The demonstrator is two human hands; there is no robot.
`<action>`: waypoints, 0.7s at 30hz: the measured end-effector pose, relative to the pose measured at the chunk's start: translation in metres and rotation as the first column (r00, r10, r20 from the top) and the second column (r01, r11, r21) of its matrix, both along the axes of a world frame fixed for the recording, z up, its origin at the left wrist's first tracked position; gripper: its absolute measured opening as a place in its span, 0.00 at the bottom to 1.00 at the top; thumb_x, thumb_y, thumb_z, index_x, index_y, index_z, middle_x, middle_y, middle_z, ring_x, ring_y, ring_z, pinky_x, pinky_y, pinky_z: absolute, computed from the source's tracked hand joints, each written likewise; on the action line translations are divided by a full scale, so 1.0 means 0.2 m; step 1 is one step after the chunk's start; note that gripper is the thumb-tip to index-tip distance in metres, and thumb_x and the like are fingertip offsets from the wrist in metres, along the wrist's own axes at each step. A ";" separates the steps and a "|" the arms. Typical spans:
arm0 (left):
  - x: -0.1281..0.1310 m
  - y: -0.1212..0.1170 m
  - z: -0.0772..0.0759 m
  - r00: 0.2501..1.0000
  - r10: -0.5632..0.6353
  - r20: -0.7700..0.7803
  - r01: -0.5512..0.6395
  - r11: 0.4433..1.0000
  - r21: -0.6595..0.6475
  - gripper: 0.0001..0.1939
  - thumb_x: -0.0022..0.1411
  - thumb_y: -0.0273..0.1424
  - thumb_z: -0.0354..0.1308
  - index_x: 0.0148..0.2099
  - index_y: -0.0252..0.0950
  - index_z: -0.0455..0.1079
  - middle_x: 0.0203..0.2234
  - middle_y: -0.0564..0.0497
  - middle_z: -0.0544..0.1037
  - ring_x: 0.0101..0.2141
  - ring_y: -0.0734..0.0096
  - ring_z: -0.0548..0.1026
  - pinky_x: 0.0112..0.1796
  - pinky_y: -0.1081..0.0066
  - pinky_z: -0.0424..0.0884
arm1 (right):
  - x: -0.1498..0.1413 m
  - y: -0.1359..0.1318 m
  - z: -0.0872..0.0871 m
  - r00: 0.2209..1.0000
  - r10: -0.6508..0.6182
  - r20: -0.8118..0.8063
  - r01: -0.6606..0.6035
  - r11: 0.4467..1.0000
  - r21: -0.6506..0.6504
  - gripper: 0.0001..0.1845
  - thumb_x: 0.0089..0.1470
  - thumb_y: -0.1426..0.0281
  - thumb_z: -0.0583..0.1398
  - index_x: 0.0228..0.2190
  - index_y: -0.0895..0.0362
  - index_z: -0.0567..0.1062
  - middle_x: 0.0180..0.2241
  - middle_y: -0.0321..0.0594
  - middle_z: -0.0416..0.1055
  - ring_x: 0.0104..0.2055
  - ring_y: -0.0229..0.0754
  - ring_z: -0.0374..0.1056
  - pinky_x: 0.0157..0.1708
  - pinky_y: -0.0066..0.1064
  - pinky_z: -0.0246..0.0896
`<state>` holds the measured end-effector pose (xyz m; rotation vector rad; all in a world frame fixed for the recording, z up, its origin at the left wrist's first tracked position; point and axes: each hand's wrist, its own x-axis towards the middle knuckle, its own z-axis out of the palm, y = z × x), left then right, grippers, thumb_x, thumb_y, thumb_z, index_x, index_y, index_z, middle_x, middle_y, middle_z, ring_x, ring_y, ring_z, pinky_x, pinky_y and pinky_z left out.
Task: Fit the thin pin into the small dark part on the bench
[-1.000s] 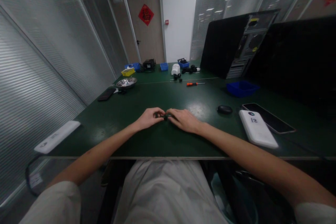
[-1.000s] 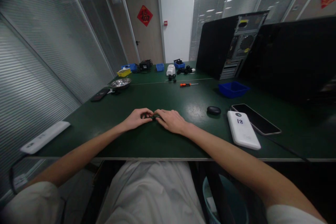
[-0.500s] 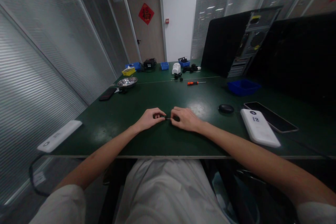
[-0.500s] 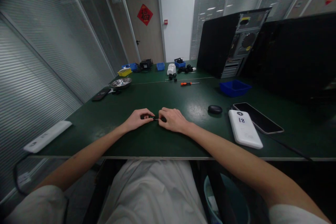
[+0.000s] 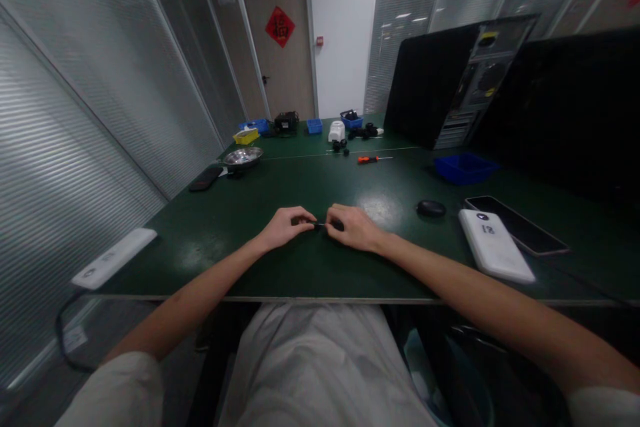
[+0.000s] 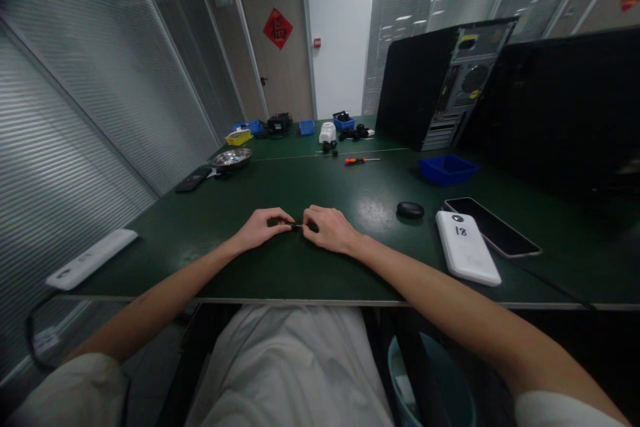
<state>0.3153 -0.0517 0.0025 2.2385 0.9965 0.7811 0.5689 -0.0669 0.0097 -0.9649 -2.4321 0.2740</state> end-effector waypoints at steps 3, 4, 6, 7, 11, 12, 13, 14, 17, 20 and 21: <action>0.00 0.00 -0.01 0.997 0.008 0.071 -0.004 0.999 -0.053 0.14 0.64 0.35 0.64 0.48 0.33 0.79 0.41 0.45 0.81 0.40 0.65 0.78 0.44 0.68 0.73 | 0.00 0.00 0.00 0.999 0.010 -0.050 -0.010 1.000 -0.004 0.02 0.61 0.70 0.59 0.36 0.56 0.72 0.36 0.38 0.71 0.36 0.39 0.66 0.36 0.29 0.55; 0.00 0.00 -0.01 0.996 0.010 0.091 -0.004 0.998 -0.060 0.13 0.64 0.35 0.64 0.48 0.33 0.79 0.42 0.44 0.81 0.41 0.64 0.78 0.45 0.68 0.73 | 0.00 0.00 -0.01 0.998 0.011 -0.060 -0.011 1.000 -0.004 0.02 0.61 0.70 0.59 0.36 0.56 0.72 0.36 0.38 0.71 0.36 0.39 0.66 0.35 0.29 0.55; 0.00 0.00 0.00 0.995 0.007 0.104 -0.003 0.999 -0.038 0.12 0.64 0.34 0.64 0.47 0.33 0.80 0.43 0.44 0.81 0.43 0.63 0.78 0.47 0.66 0.73 | 0.00 0.01 -0.01 0.998 0.010 -0.059 -0.011 1.000 -0.003 0.02 0.61 0.70 0.59 0.36 0.56 0.72 0.36 0.38 0.71 0.36 0.39 0.66 0.35 0.28 0.55; 0.00 -0.01 0.00 0.995 0.002 0.096 -0.001 1.000 -0.013 0.12 0.64 0.34 0.64 0.46 0.33 0.80 0.42 0.44 0.81 0.43 0.63 0.78 0.47 0.66 0.72 | 0.00 0.01 -0.01 0.999 0.010 -0.048 -0.010 1.000 0.000 0.02 0.61 0.70 0.59 0.36 0.56 0.72 0.36 0.38 0.71 0.36 0.39 0.66 0.35 0.29 0.55; 0.02 -0.02 0.01 0.998 -0.048 0.035 0.046 0.997 0.061 0.11 0.65 0.34 0.64 0.45 0.34 0.81 0.40 0.44 0.81 0.41 0.63 0.78 0.46 0.67 0.72 | -0.01 0.00 -0.01 1.000 0.016 0.023 -0.017 1.000 0.024 0.04 0.62 0.68 0.59 0.37 0.55 0.73 0.37 0.38 0.72 0.36 0.39 0.66 0.34 0.29 0.53; 0.02 -0.03 0.01 0.998 -0.059 0.029 0.057 0.996 0.065 0.11 0.65 0.34 0.64 0.45 0.34 0.82 0.40 0.45 0.81 0.41 0.63 0.78 0.46 0.67 0.71 | -0.01 0.00 -0.02 0.999 0.018 0.038 -0.020 0.999 0.030 0.04 0.62 0.68 0.59 0.38 0.55 0.73 0.38 0.38 0.72 0.36 0.39 0.66 0.34 0.29 0.52; 0.02 -0.03 0.01 0.998 -0.065 0.026 0.063 0.996 0.067 0.10 0.64 0.34 0.65 0.45 0.35 0.82 0.40 0.45 0.81 0.41 0.63 0.78 0.46 0.67 0.71 | -0.01 -0.01 -0.02 0.999 0.019 0.050 -0.021 0.999 0.034 0.04 0.63 0.67 0.59 0.38 0.54 0.73 0.38 0.38 0.72 0.36 0.39 0.66 0.33 0.29 0.51; 0.03 -0.03 0.00 0.997 -0.065 0.028 0.063 0.996 0.065 0.10 0.64 0.34 0.65 0.45 0.35 0.82 0.40 0.45 0.81 0.41 0.63 0.78 0.46 0.67 0.71 | -0.01 -0.01 -0.02 0.998 0.019 0.058 -0.021 0.999 0.037 0.05 0.63 0.67 0.59 0.38 0.54 0.73 0.38 0.38 0.72 0.35 0.39 0.66 0.33 0.29 0.51; 0.03 -0.03 -0.01 0.998 -0.046 0.051 0.044 0.999 0.032 0.10 0.64 0.34 0.65 0.45 0.36 0.82 0.41 0.46 0.82 0.43 0.62 0.79 0.48 0.66 0.71 | -0.02 -0.02 -0.02 0.998 0.020 0.067 -0.023 0.999 0.038 0.05 0.64 0.66 0.58 0.40 0.54 0.72 0.39 0.38 0.72 0.35 0.38 0.66 0.32 0.29 0.49; 0.03 -0.02 -0.01 0.996 -0.027 0.082 0.029 0.999 -0.019 0.11 0.64 0.35 0.65 0.45 0.36 0.82 0.42 0.46 0.82 0.44 0.62 0.79 0.49 0.66 0.71 | -0.02 -0.01 -0.02 0.998 0.024 0.062 -0.026 0.999 0.033 0.06 0.65 0.66 0.57 0.41 0.55 0.71 0.39 0.38 0.71 0.35 0.38 0.66 0.31 0.28 0.49; 0.03 -0.02 -0.02 0.996 -0.024 0.090 0.027 0.999 -0.030 0.11 0.64 0.35 0.65 0.46 0.36 0.82 0.42 0.46 0.82 0.44 0.62 0.79 0.49 0.66 0.71 | -0.02 -0.01 -0.02 0.998 0.023 0.062 -0.025 0.999 0.033 0.06 0.65 0.66 0.57 0.41 0.55 0.70 0.39 0.38 0.71 0.35 0.38 0.66 0.31 0.28 0.48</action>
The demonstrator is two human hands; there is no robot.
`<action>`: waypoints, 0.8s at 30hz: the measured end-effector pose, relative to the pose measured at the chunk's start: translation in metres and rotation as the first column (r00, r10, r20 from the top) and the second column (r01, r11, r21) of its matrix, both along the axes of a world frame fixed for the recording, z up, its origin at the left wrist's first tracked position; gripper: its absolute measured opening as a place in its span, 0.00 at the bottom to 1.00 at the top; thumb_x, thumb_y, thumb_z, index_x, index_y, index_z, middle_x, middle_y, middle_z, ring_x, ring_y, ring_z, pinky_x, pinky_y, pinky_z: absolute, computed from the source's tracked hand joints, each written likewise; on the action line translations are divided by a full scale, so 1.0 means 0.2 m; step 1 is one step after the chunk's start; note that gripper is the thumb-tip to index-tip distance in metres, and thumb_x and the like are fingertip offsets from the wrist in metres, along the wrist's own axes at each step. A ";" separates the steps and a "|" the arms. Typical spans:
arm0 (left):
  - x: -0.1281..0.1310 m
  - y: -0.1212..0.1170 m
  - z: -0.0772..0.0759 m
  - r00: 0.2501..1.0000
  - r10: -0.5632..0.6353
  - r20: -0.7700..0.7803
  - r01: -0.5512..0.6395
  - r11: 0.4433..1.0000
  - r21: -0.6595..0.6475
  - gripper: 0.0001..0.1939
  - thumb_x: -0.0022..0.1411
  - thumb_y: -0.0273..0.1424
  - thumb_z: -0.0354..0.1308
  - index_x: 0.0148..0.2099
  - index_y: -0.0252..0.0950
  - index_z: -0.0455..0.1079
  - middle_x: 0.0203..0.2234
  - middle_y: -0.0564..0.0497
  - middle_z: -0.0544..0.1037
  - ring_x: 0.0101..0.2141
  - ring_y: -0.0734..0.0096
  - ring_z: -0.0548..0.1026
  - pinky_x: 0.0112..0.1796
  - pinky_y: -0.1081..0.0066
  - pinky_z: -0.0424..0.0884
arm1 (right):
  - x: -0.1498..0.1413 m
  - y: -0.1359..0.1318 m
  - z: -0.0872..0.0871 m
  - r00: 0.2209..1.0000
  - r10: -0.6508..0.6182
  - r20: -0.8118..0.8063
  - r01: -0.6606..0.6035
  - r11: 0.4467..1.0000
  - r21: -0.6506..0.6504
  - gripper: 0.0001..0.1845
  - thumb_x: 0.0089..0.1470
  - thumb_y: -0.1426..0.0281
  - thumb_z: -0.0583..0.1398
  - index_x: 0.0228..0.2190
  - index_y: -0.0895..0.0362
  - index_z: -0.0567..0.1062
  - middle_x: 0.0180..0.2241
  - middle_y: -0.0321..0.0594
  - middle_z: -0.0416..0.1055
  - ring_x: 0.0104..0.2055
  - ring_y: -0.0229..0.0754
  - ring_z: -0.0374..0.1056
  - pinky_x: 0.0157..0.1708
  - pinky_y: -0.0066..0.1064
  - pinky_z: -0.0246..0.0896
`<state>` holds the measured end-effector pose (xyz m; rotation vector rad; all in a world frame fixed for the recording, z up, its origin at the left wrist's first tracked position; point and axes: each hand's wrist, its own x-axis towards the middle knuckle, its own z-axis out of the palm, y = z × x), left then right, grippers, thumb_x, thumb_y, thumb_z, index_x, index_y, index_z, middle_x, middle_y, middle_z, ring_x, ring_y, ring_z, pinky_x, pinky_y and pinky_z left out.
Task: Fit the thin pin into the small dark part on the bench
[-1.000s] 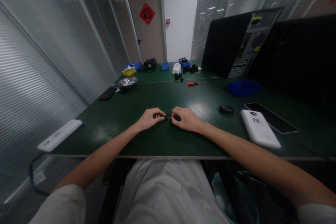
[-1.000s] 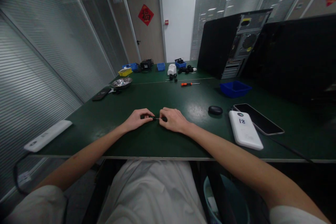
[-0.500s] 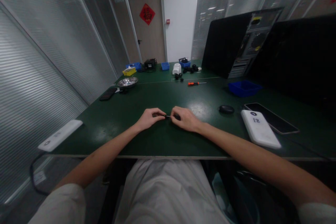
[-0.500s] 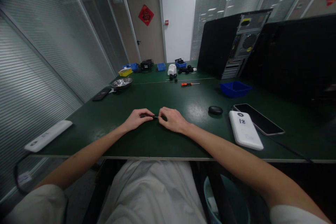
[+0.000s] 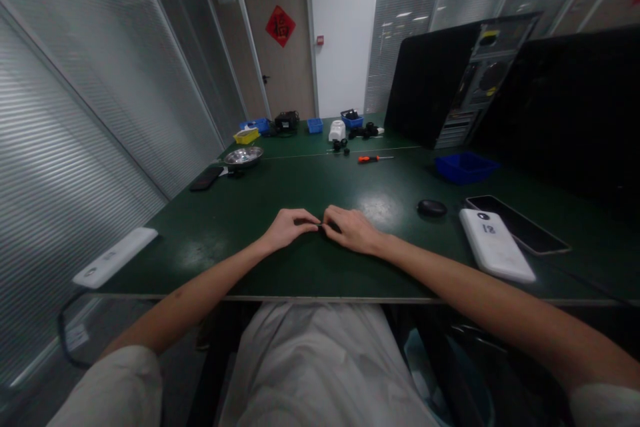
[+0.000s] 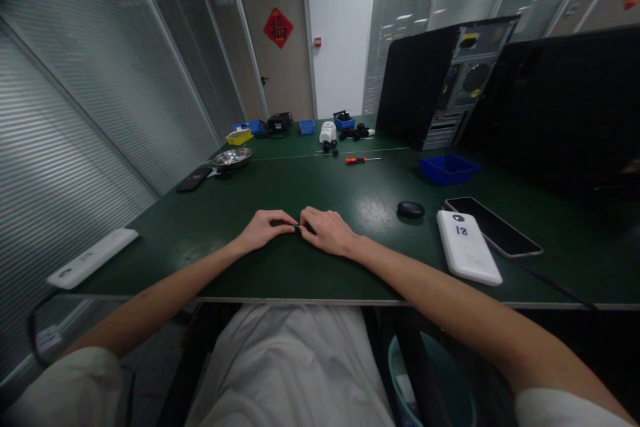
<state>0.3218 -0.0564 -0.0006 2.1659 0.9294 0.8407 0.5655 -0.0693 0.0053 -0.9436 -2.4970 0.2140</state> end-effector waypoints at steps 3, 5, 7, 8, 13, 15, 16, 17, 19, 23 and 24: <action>0.00 0.00 0.00 1.000 0.001 0.010 0.000 1.000 -0.020 0.12 0.63 0.36 0.65 0.46 0.36 0.82 0.42 0.45 0.82 0.44 0.62 0.79 0.48 0.66 0.71 | 0.00 0.01 -0.01 1.000 -0.008 0.007 0.008 1.000 0.005 0.06 0.65 0.66 0.57 0.40 0.54 0.70 0.39 0.38 0.71 0.35 0.38 0.66 0.31 0.29 0.48; 0.00 0.00 0.00 1.000 0.007 0.008 -0.007 1.000 -0.028 0.13 0.63 0.37 0.66 0.45 0.36 0.82 0.42 0.45 0.82 0.43 0.62 0.78 0.47 0.66 0.71 | 0.00 0.01 -0.02 1.000 -0.015 0.010 0.015 1.000 0.011 0.05 0.65 0.66 0.57 0.40 0.54 0.70 0.39 0.38 0.71 0.35 0.38 0.66 0.32 0.29 0.49; -0.01 0.01 0.00 1.000 0.017 0.003 -0.017 0.999 -0.042 0.13 0.62 0.38 0.66 0.44 0.35 0.82 0.41 0.45 0.81 0.41 0.63 0.78 0.45 0.67 0.72 | -0.01 0.02 -0.02 1.000 -0.017 0.015 0.016 1.000 0.014 0.05 0.64 0.66 0.58 0.39 0.54 0.70 0.39 0.38 0.71 0.36 0.39 0.67 0.32 0.29 0.49; -0.02 0.02 0.00 1.000 0.024 -0.002 -0.024 0.998 -0.053 0.14 0.62 0.39 0.66 0.44 0.35 0.82 0.41 0.45 0.81 0.40 0.64 0.78 0.43 0.68 0.72 | -0.01 0.02 -0.02 1.000 -0.017 0.018 0.017 1.000 0.015 0.05 0.64 0.66 0.58 0.39 0.54 0.70 0.39 0.38 0.71 0.36 0.39 0.67 0.32 0.29 0.50; -0.05 0.09 0.00 0.991 0.115 -0.068 -0.118 0.992 -0.039 0.17 0.63 0.41 0.65 0.48 0.35 0.81 0.38 0.46 0.80 0.34 0.67 0.75 0.37 0.69 0.69 | -0.01 0.00 0.01 0.999 -0.021 0.027 0.021 1.000 -0.008 0.05 0.64 0.66 0.58 0.39 0.54 0.71 0.39 0.38 0.72 0.36 0.38 0.67 0.33 0.29 0.50; -0.05 0.12 -0.01 0.984 0.140 -0.107 -0.138 0.990 0.030 0.15 0.62 0.40 0.66 0.46 0.36 0.81 0.38 0.47 0.80 0.36 0.65 0.75 0.38 0.68 0.69 | -0.01 0.00 0.02 0.999 -0.019 0.026 0.019 1.000 -0.019 0.05 0.64 0.66 0.57 0.40 0.54 0.71 0.40 0.38 0.72 0.36 0.38 0.67 0.33 0.29 0.51; -0.05 0.14 -0.02 0.982 0.140 -0.125 -0.133 0.989 0.061 0.13 0.61 0.39 0.66 0.44 0.37 0.82 0.38 0.47 0.79 0.38 0.64 0.74 0.40 0.68 0.69 | -0.01 0.00 0.02 0.999 -0.018 0.026 0.018 1.000 -0.024 0.05 0.64 0.67 0.57 0.40 0.54 0.71 0.40 0.38 0.72 0.36 0.38 0.67 0.34 0.29 0.51; -0.06 0.15 -0.03 0.981 0.133 -0.141 -0.123 0.989 0.083 0.12 0.61 0.38 0.67 0.43 0.37 0.82 0.39 0.46 0.79 0.39 0.64 0.74 0.41 0.67 0.69 | -0.01 0.00 0.02 0.999 -0.017 0.027 0.018 0.999 -0.026 0.05 0.64 0.66 0.58 0.40 0.54 0.72 0.40 0.38 0.72 0.36 0.38 0.67 0.34 0.29 0.51; -0.06 0.16 -0.04 0.980 0.114 -0.164 -0.099 0.990 0.098 0.11 0.61 0.38 0.67 0.43 0.38 0.82 0.40 0.46 0.78 0.42 0.62 0.74 0.44 0.66 0.69 | 0.00 0.00 0.02 0.999 -0.021 0.028 0.022 0.999 -0.026 0.05 0.64 0.66 0.58 0.40 0.55 0.72 0.40 0.38 0.72 0.36 0.38 0.66 0.34 0.29 0.51; -0.08 0.13 -0.01 0.980 0.093 -0.174 -0.076 0.992 0.103 0.13 0.65 0.37 0.63 0.48 0.39 0.81 0.44 0.45 0.77 0.45 0.62 0.74 0.46 0.66 0.69 | 0.00 0.00 0.02 1.000 -0.015 0.009 0.015 1.000 -0.024 0.05 0.64 0.67 0.58 0.39 0.55 0.72 0.39 0.38 0.72 0.36 0.38 0.67 0.34 0.29 0.52; -0.08 0.11 0.01 0.983 0.079 -0.167 -0.061 0.992 0.110 0.13 0.67 0.37 0.61 0.49 0.39 0.81 0.45 0.45 0.77 0.45 0.62 0.74 0.46 0.65 0.69 | 0.00 0.00 0.02 1.000 -0.010 0.000 0.010 1.000 -0.023 0.05 0.64 0.67 0.58 0.39 0.55 0.72 0.39 0.38 0.72 0.36 0.38 0.67 0.33 0.29 0.52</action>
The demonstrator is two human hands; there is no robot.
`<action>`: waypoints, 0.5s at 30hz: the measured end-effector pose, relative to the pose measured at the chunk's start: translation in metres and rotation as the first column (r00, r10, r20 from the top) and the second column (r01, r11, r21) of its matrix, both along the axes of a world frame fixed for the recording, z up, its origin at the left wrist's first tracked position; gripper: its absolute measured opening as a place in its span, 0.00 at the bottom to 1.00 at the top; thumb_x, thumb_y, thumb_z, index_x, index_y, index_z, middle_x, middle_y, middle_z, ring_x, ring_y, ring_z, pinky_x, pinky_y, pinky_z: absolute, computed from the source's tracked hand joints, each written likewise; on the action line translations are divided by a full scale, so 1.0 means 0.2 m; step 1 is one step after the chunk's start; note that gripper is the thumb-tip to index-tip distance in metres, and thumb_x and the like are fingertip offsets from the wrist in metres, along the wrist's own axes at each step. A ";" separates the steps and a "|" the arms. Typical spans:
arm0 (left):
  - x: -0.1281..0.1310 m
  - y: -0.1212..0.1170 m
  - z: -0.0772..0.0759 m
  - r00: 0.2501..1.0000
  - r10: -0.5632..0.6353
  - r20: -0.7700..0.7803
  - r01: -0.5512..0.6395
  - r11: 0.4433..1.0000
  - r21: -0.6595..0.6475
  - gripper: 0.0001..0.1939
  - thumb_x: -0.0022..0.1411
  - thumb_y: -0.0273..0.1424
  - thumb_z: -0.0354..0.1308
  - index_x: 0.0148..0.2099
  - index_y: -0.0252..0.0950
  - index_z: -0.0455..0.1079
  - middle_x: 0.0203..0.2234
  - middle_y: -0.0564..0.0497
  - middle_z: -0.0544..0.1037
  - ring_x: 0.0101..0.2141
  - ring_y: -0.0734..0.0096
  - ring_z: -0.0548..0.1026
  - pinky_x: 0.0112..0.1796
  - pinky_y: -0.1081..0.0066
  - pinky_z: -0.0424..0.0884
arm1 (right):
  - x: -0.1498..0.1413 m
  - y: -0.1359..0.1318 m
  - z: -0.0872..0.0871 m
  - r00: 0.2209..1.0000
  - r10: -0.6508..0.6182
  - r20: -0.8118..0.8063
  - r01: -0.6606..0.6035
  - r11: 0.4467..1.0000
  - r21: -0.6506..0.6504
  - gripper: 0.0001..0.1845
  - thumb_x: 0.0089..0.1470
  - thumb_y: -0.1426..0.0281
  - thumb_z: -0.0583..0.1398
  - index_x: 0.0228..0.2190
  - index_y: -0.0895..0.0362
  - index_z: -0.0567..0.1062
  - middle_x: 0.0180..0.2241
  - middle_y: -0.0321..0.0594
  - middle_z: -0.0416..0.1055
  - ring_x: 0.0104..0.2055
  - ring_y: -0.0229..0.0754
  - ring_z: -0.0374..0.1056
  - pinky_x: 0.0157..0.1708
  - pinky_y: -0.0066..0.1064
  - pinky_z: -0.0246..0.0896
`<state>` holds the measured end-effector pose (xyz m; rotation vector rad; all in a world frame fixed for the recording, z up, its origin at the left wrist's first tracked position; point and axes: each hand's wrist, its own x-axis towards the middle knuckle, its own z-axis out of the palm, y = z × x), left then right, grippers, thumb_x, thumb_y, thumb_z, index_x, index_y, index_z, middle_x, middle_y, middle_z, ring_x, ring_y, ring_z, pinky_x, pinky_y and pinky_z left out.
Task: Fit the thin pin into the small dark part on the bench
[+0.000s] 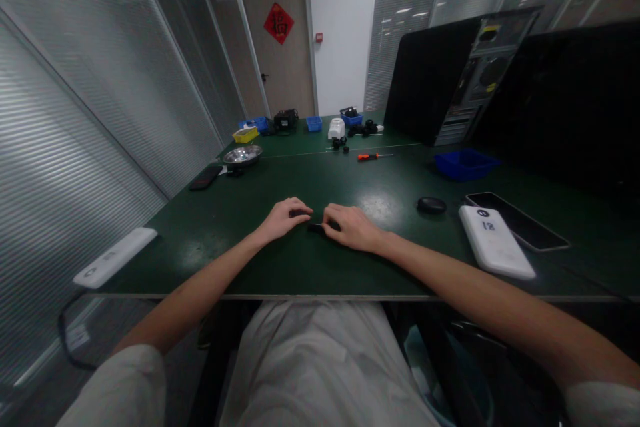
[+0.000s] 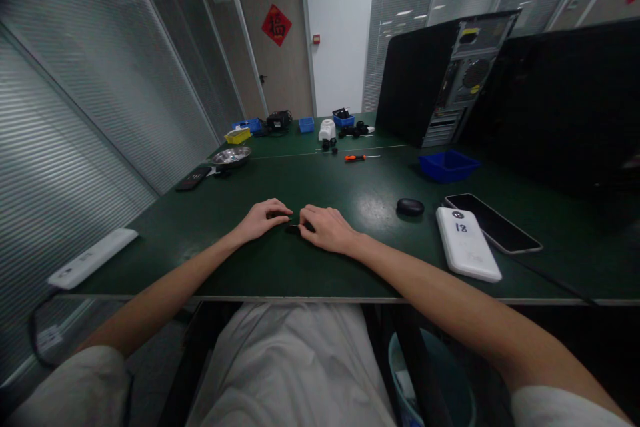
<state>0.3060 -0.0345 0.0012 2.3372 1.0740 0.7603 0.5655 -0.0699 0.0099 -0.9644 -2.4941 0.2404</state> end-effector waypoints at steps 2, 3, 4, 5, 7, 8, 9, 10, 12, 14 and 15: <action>0.00 -0.04 0.03 0.998 -0.056 0.008 0.056 0.998 0.017 0.14 0.69 0.37 0.58 0.51 0.39 0.80 0.47 0.45 0.77 0.47 0.62 0.74 0.49 0.65 0.68 | 0.00 0.00 0.00 1.000 0.006 -0.021 -0.006 1.000 0.003 0.05 0.64 0.67 0.58 0.39 0.55 0.72 0.39 0.38 0.72 0.35 0.38 0.66 0.33 0.29 0.52; 0.01 -0.07 0.05 0.996 -0.088 0.004 0.088 0.996 0.024 0.15 0.69 0.37 0.59 0.52 0.39 0.79 0.48 0.45 0.77 0.48 0.61 0.74 0.50 0.64 0.68 | 0.00 -0.01 0.01 1.000 0.005 -0.031 -0.005 1.000 0.007 0.05 0.64 0.67 0.58 0.39 0.55 0.72 0.39 0.38 0.72 0.34 0.37 0.66 0.33 0.28 0.52; 0.02 -0.08 0.06 0.994 -0.113 -0.006 0.113 0.993 0.031 0.16 0.67 0.38 0.61 0.53 0.39 0.79 0.47 0.45 0.78 0.48 0.61 0.73 0.51 0.64 0.67 | 0.00 -0.01 0.01 0.999 0.001 -0.039 -0.001 1.000 0.011 0.05 0.64 0.67 0.58 0.39 0.55 0.72 0.39 0.38 0.71 0.34 0.37 0.65 0.33 0.29 0.51; 0.03 -0.09 0.06 0.992 -0.126 -0.021 0.126 0.991 0.039 0.17 0.66 0.39 0.63 0.54 0.40 0.78 0.46 0.45 0.79 0.47 0.60 0.74 0.51 0.63 0.67 | 0.00 -0.01 0.01 0.999 -0.004 -0.045 0.005 1.000 0.018 0.05 0.64 0.67 0.58 0.39 0.55 0.72 0.39 0.38 0.71 0.34 0.37 0.65 0.32 0.29 0.51; 0.04 -0.10 0.06 0.991 -0.119 -0.054 0.122 0.990 0.064 0.17 0.63 0.39 0.66 0.53 0.40 0.79 0.43 0.45 0.80 0.45 0.60 0.74 0.51 0.62 0.66 | 0.00 -0.01 0.01 0.998 -0.018 -0.055 0.020 0.999 0.033 0.05 0.63 0.66 0.58 0.38 0.55 0.72 0.38 0.38 0.71 0.34 0.37 0.65 0.32 0.29 0.51; 0.05 -0.10 0.06 0.992 -0.107 -0.067 0.112 0.991 0.076 0.15 0.63 0.39 0.65 0.51 0.40 0.79 0.42 0.46 0.80 0.45 0.60 0.74 0.52 0.61 0.65 | 0.00 -0.01 0.01 0.998 -0.022 -0.059 0.024 0.999 0.039 0.05 0.63 0.66 0.58 0.38 0.55 0.72 0.38 0.38 0.71 0.34 0.37 0.65 0.32 0.28 0.51; 0.05 -0.10 0.06 0.993 -0.094 -0.076 0.101 0.991 0.087 0.13 0.64 0.39 0.65 0.48 0.40 0.80 0.41 0.46 0.80 0.44 0.60 0.74 0.52 0.61 0.65 | 0.00 -0.01 0.01 0.998 -0.021 -0.063 0.024 0.999 0.041 0.05 0.63 0.66 0.58 0.38 0.55 0.72 0.38 0.38 0.71 0.34 0.37 0.65 0.32 0.28 0.51; 0.05 -0.09 0.05 0.993 -0.083 -0.079 0.090 0.991 0.096 0.12 0.65 0.39 0.64 0.46 0.40 0.81 0.41 0.46 0.80 0.44 0.60 0.74 0.52 0.60 0.64 | 0.00 -0.01 0.01 0.998 -0.019 -0.067 0.022 0.999 0.043 0.06 0.63 0.66 0.58 0.38 0.55 0.72 0.38 0.38 0.71 0.34 0.37 0.65 0.32 0.28 0.51; 0.05 -0.08 0.04 0.995 -0.059 -0.074 0.067 0.992 0.104 0.11 0.66 0.39 0.63 0.44 0.39 0.81 0.43 0.46 0.80 0.46 0.60 0.75 0.53 0.60 0.65 | 0.00 0.00 0.01 0.997 -0.011 -0.071 0.014 0.999 0.043 0.05 0.63 0.66 0.58 0.38 0.55 0.72 0.39 0.37 0.71 0.35 0.37 0.65 0.33 0.28 0.51; 0.04 -0.08 0.04 0.997 -0.028 -0.073 0.036 0.994 0.107 0.11 0.67 0.38 0.62 0.46 0.39 0.79 0.44 0.46 0.80 0.47 0.60 0.75 0.52 0.61 0.66 | 0.01 0.00 0.00 0.997 -0.006 -0.073 0.009 0.999 0.043 0.05 0.63 0.67 0.58 0.38 0.55 0.72 0.39 0.37 0.71 0.35 0.37 0.65 0.33 0.28 0.51; 0.03 -0.07 0.04 0.997 -0.013 -0.082 0.022 0.994 0.107 0.11 0.67 0.37 0.61 0.47 0.38 0.79 0.45 0.46 0.80 0.47 0.60 0.75 0.52 0.62 0.66 | 0.01 0.00 0.00 0.997 -0.005 -0.073 0.008 0.999 0.043 0.05 0.63 0.67 0.58 0.38 0.55 0.72 0.38 0.37 0.71 0.35 0.37 0.65 0.33 0.28 0.51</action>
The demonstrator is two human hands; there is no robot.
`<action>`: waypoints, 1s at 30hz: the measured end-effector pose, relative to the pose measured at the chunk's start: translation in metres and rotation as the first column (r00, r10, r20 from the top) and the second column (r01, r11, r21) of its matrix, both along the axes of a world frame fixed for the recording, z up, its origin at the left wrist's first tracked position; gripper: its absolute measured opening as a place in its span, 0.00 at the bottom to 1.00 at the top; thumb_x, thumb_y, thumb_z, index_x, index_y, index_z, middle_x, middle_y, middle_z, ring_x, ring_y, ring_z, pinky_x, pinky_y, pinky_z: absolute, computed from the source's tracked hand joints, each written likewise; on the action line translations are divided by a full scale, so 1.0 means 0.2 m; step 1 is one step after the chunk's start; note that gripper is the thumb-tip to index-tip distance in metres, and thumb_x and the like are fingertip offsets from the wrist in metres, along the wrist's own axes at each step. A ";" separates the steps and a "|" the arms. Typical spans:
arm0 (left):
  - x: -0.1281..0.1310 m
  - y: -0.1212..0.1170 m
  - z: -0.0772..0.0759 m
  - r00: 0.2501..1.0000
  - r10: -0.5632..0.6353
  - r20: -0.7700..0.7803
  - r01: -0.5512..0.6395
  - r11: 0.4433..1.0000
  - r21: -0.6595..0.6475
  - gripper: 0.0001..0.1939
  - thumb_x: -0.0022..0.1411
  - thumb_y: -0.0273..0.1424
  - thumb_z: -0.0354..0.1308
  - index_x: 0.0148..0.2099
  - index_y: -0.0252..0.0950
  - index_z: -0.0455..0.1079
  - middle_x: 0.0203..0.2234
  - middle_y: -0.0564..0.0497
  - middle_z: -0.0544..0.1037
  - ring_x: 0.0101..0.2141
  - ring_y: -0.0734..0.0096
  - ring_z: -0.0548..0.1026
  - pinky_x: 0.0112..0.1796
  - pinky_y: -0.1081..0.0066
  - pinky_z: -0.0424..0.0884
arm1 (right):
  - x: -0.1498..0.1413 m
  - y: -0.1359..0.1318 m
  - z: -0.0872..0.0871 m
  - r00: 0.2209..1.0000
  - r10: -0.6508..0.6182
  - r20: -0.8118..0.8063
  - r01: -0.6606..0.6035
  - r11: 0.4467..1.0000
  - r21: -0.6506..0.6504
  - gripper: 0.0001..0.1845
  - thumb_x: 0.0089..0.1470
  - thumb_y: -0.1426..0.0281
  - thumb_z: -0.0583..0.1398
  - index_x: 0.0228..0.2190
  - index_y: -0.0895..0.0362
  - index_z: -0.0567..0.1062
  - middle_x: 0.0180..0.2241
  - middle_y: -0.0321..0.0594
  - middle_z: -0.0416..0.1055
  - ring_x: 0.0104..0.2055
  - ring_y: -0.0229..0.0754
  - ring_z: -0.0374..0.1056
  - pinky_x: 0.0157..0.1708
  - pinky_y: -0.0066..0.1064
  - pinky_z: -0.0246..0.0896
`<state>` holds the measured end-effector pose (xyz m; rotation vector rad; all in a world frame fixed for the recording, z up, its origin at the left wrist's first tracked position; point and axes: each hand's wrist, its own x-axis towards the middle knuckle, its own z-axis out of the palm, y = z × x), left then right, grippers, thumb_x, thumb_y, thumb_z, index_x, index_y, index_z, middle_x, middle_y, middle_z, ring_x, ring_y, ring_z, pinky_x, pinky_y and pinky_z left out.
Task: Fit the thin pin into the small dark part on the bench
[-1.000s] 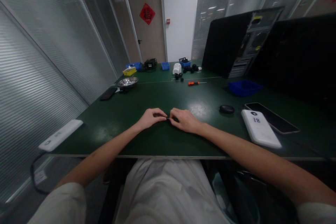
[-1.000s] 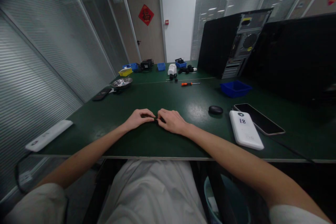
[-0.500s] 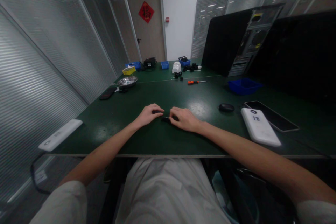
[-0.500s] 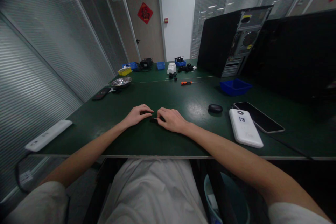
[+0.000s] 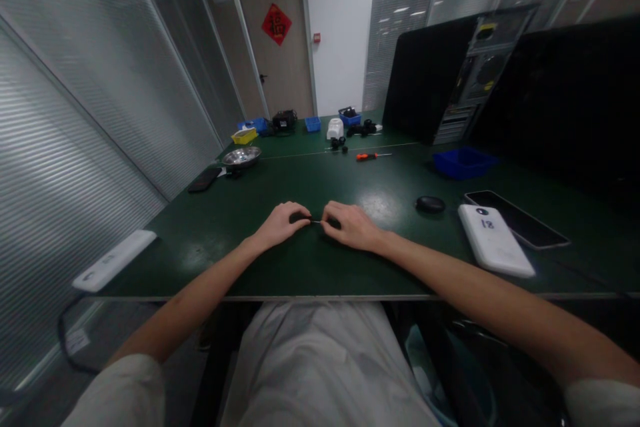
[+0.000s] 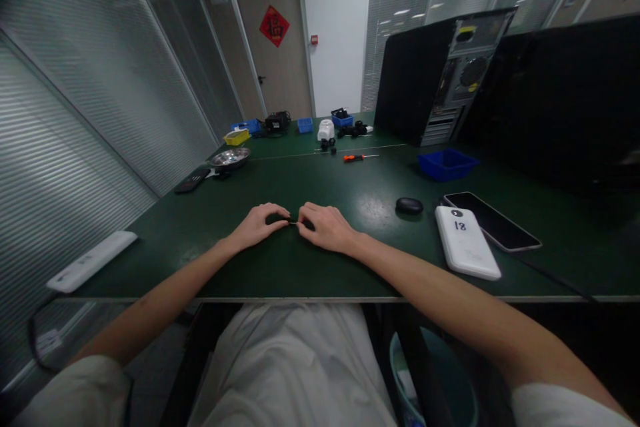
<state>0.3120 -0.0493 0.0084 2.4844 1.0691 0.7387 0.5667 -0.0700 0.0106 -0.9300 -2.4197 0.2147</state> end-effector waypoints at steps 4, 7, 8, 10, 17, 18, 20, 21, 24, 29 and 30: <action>-0.12 0.07 0.00 0.996 0.056 -0.070 -0.058 0.998 -0.023 0.13 0.69 0.36 0.58 0.50 0.38 0.78 0.46 0.47 0.80 0.47 0.61 0.76 0.51 0.63 0.68 | 0.00 -0.01 0.01 1.000 0.005 -0.008 -0.005 1.000 -0.008 0.05 0.63 0.67 0.59 0.38 0.55 0.72 0.39 0.37 0.71 0.34 0.37 0.65 0.33 0.28 0.52; -0.37 0.18 0.00 0.971 0.210 -0.111 -0.216 0.975 -0.046 0.14 0.68 0.35 0.58 0.52 0.38 0.77 0.48 0.46 0.80 0.47 0.60 0.77 0.49 0.65 0.70 | 0.01 -0.01 0.02 1.000 0.021 -0.013 -0.021 0.999 -0.027 0.05 0.64 0.68 0.58 0.38 0.56 0.73 0.39 0.38 0.72 0.34 0.37 0.65 0.33 0.28 0.53; -0.48 0.23 0.00 0.946 0.300 -0.127 -0.306 0.951 -0.035 0.14 0.68 0.34 0.58 0.52 0.37 0.77 0.48 0.45 0.80 0.47 0.59 0.77 0.49 0.66 0.69 | 0.01 -0.01 0.02 1.000 0.025 -0.013 -0.025 0.999 -0.033 0.05 0.64 0.67 0.58 0.38 0.56 0.73 0.39 0.38 0.72 0.34 0.37 0.65 0.33 0.28 0.53; -0.73 0.29 0.01 0.844 0.513 -0.155 -0.520 0.854 -0.006 0.15 0.66 0.32 0.60 0.53 0.35 0.77 0.47 0.43 0.80 0.47 0.58 0.77 0.49 0.67 0.69 | 0.01 -0.01 0.03 1.000 0.025 -0.016 -0.026 0.999 -0.039 0.05 0.64 0.67 0.58 0.38 0.56 0.73 0.39 0.38 0.71 0.34 0.37 0.65 0.33 0.28 0.54; -1.39 0.24 0.04 0.348 0.896 -0.276 -0.883 0.412 0.226 0.17 0.64 0.31 0.61 0.53 0.28 0.77 0.39 0.43 0.79 0.43 0.57 0.74 0.43 0.69 0.64 | 0.01 0.00 0.01 1.000 0.020 -0.006 -0.020 0.999 -0.038 0.05 0.63 0.68 0.59 0.39 0.55 0.73 0.39 0.38 0.72 0.34 0.37 0.66 0.33 0.28 0.54; -1.43 0.22 0.04 0.318 0.908 -0.271 -0.891 0.384 0.243 0.17 0.64 0.30 0.61 0.53 0.28 0.77 0.37 0.43 0.79 0.42 0.57 0.73 0.42 0.69 0.64 | 0.01 0.00 0.01 1.000 0.020 -0.003 -0.020 0.999 -0.039 0.05 0.63 0.68 0.58 0.39 0.55 0.73 0.39 0.38 0.72 0.34 0.37 0.66 0.33 0.28 0.54; -1.46 0.19 0.04 0.280 0.923 -0.264 -0.899 0.348 0.265 0.18 0.64 0.30 0.60 0.53 0.26 0.77 0.35 0.43 0.79 0.40 0.59 0.72 0.40 0.71 0.62 | 0.00 -0.01 0.02 1.000 0.018 0.001 -0.018 0.999 -0.042 0.05 0.63 0.67 0.58 0.38 0.55 0.73 0.39 0.38 0.72 0.34 0.37 0.66 0.34 0.28 0.54; -1.46 0.18 0.04 0.272 0.926 -0.263 -0.899 0.342 0.274 0.18 0.65 0.30 0.60 0.53 0.25 0.77 0.35 0.42 0.78 0.39 0.60 0.71 0.40 0.72 0.61 | 0.00 -0.01 0.02 1.000 0.019 0.002 -0.018 0.999 -0.043 0.05 0.63 0.67 0.58 0.38 0.55 0.73 0.39 0.38 0.72 0.34 0.37 0.66 0.34 0.28 0.54; -1.44 0.18 0.04 0.273 0.925 -0.266 -0.888 0.348 0.300 0.17 0.65 0.29 0.59 0.53 0.24 0.77 0.38 0.41 0.78 0.40 0.62 0.70 0.39 0.73 0.60 | 0.00 -0.01 0.02 1.000 0.022 0.003 -0.021 0.999 -0.049 0.05 0.63 0.67 0.58 0.38 0.55 0.73 0.39 0.38 0.72 0.34 0.37 0.66 0.34 0.28 0.54; -1.39 0.17 0.05 0.265 0.925 -0.271 -0.874 0.349 0.339 0.16 0.65 0.26 0.58 0.52 0.22 0.77 0.39 0.40 0.77 0.39 0.63 0.69 0.39 0.74 0.59 | 0.00 -0.02 0.02 1.000 0.029 0.001 -0.029 0.999 -0.040 0.04 0.63 0.68 0.59 0.39 0.55 0.73 0.39 0.38 0.72 0.35 0.38 0.66 0.34 0.28 0.55; -1.38 0.17 0.06 0.259 0.927 -0.270 -0.874 0.344 0.343 0.16 0.65 0.26 0.58 0.51 0.22 0.77 0.39 0.40 0.76 0.39 0.64 0.69 0.38 0.74 0.58 | 0.00 -0.01 0.02 1.000 0.029 0.001 -0.028 0.999 -0.035 0.04 0.63 0.68 0.59 0.38 0.55 0.73 0.39 0.38 0.72 0.35 0.38 0.66 0.34 0.29 0.55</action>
